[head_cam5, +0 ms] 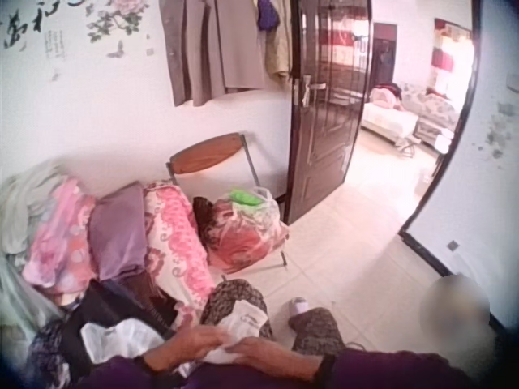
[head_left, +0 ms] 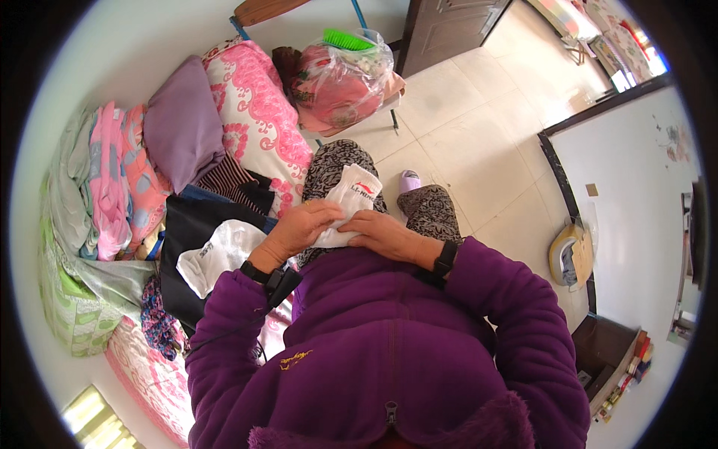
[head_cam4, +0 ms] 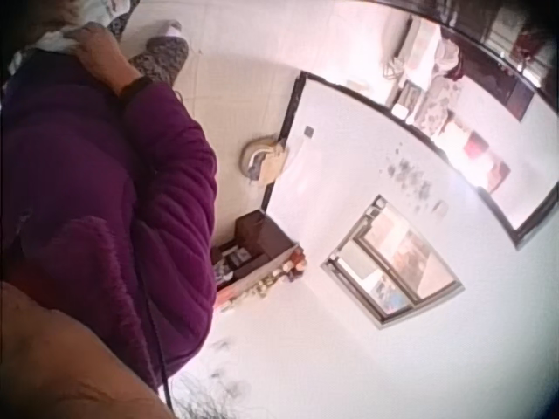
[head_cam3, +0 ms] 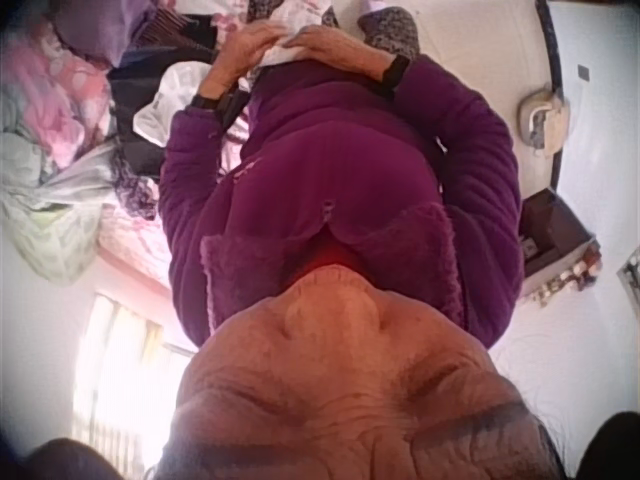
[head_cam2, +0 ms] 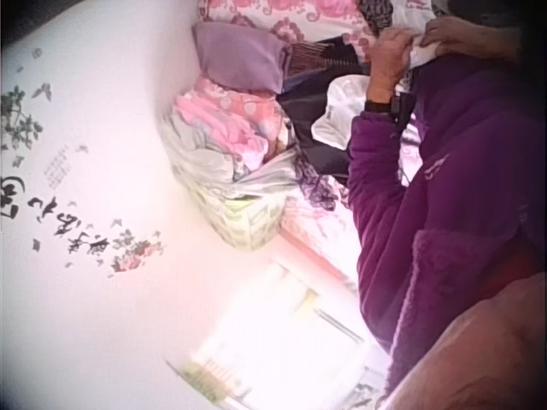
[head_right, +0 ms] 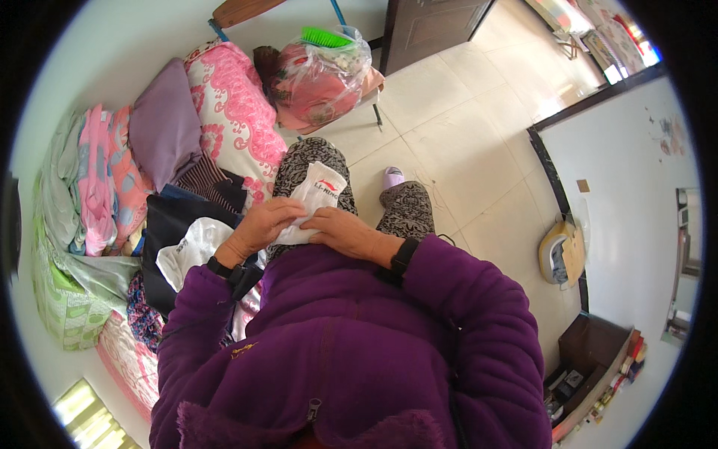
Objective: The person sits on a bed and folds several garments by hand, including a blue pair of pants, a black garment, and a white sock. Each item is smoothed, folded into a compact shape, and placed on a growing stack on the bed.
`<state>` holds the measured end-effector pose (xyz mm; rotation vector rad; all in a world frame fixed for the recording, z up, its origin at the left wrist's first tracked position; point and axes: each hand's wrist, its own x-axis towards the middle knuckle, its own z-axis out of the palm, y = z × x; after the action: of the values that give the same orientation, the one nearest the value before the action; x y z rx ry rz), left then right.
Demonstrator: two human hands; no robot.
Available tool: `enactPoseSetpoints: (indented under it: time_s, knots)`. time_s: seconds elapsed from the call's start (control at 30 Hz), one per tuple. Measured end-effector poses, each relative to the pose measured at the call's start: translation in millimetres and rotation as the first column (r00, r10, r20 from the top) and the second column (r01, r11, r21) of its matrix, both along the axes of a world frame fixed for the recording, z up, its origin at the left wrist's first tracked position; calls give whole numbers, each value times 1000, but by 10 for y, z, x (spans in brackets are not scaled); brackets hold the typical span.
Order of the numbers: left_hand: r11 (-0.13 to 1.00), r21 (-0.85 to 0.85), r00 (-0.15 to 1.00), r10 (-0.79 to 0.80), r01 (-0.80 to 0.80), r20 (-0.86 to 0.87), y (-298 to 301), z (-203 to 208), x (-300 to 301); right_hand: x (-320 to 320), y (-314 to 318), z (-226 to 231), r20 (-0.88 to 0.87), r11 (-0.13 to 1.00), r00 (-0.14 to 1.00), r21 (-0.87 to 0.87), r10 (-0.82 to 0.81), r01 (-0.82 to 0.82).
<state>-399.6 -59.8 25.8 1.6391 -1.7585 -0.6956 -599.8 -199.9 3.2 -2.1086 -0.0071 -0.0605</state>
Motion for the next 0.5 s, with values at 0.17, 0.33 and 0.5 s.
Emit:
enactPoseSetpoints:
  time_s: [0.17,0.33,0.5]
  knots:
    - [993,-8,972,-110,114,207,-57,97,64,5,-31,-27,-77,995,997,98,-29,36]
    - [995,-93,987,-23,39,161,-71,118,111,41,-45,-74,-233,910,961,348,-147,223]
    - [983,129,964,160,-134,-213,-23,105,86,121,-92,-109,-386,776,909,521,-157,356]
